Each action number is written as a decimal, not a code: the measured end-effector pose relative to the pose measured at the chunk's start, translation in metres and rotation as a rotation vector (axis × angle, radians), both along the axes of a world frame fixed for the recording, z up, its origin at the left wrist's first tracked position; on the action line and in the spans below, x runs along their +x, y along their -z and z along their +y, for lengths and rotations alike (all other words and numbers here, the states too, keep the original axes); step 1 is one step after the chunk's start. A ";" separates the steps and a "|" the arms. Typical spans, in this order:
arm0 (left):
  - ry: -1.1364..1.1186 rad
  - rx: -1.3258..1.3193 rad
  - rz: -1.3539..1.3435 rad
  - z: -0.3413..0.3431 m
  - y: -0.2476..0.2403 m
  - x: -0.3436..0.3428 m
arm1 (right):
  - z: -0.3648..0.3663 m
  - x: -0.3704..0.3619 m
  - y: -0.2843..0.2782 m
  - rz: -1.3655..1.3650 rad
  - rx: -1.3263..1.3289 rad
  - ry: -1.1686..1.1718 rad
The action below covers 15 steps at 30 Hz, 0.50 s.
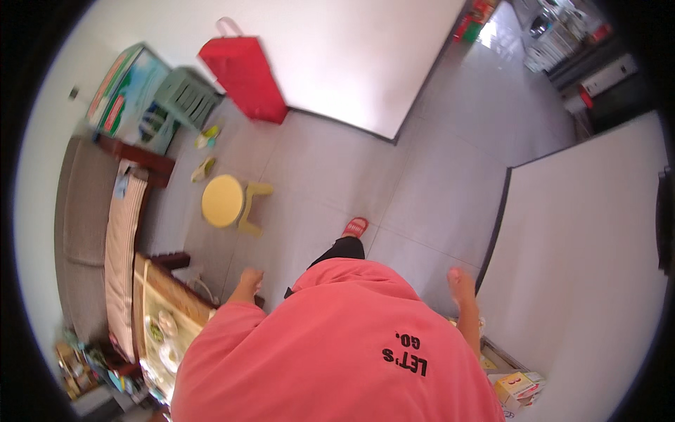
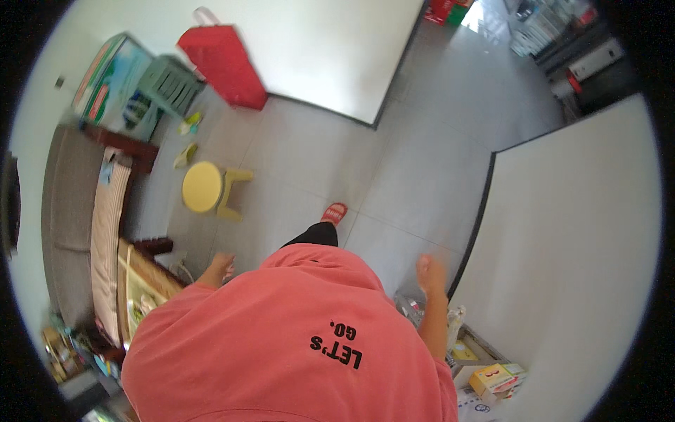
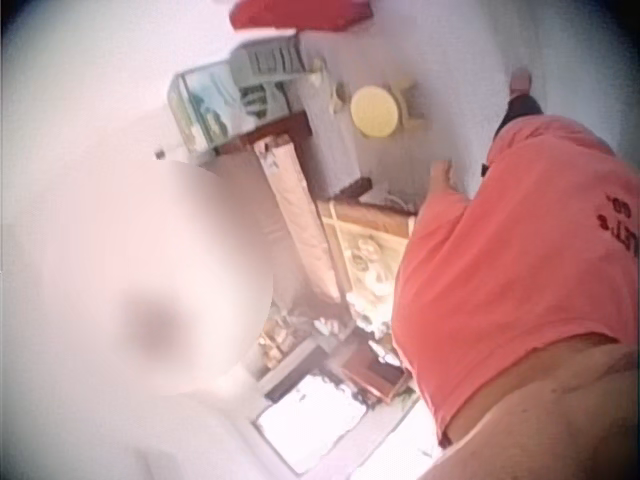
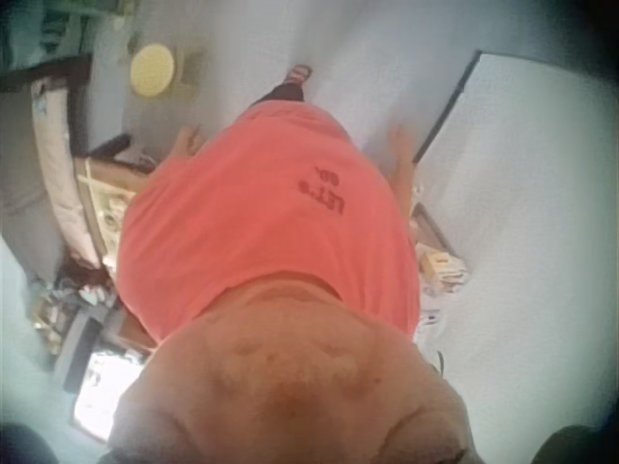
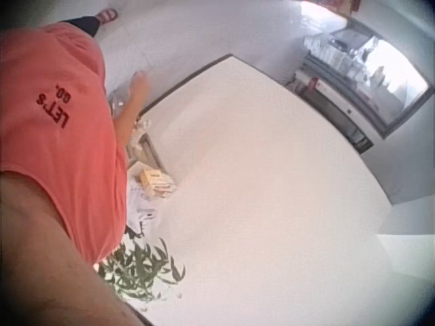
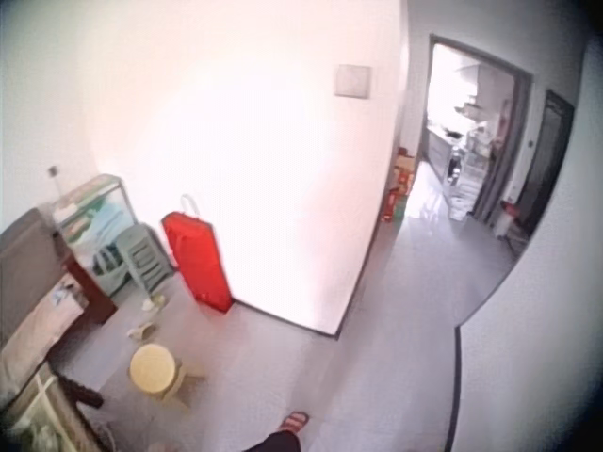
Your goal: The person waters multiple potted plants using a green spray bottle. They move between a table and a balcony area, spraying leaves and soil of various plants. The person then walks through the apartment and picks up a pair of white sneakers in the bathroom.
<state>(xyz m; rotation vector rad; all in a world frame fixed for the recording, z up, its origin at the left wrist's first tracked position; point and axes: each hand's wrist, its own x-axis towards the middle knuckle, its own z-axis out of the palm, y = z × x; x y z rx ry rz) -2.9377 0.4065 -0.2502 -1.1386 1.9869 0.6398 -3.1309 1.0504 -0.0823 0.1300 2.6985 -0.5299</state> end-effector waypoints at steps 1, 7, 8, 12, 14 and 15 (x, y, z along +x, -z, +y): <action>0.093 0.008 0.058 0.013 0.000 -0.073 | 0.013 -0.003 0.011 -0.071 0.091 0.007; 0.228 0.292 0.623 0.148 -0.097 -0.476 | 0.049 -0.010 0.011 -0.291 -0.133 0.472; 0.137 0.426 0.725 0.184 -0.121 -0.518 | 0.055 -0.011 0.015 -0.334 -0.137 0.528; 0.200 0.579 0.784 0.297 -0.156 -0.629 | 0.088 -0.061 0.026 -0.443 -0.107 0.504; 0.292 0.597 0.759 0.332 -0.141 -0.647 | 0.122 -0.102 0.033 -0.416 -0.145 0.549; 0.521 0.453 0.656 0.316 -0.099 -0.649 | 0.142 -0.135 0.040 -0.382 -0.172 0.574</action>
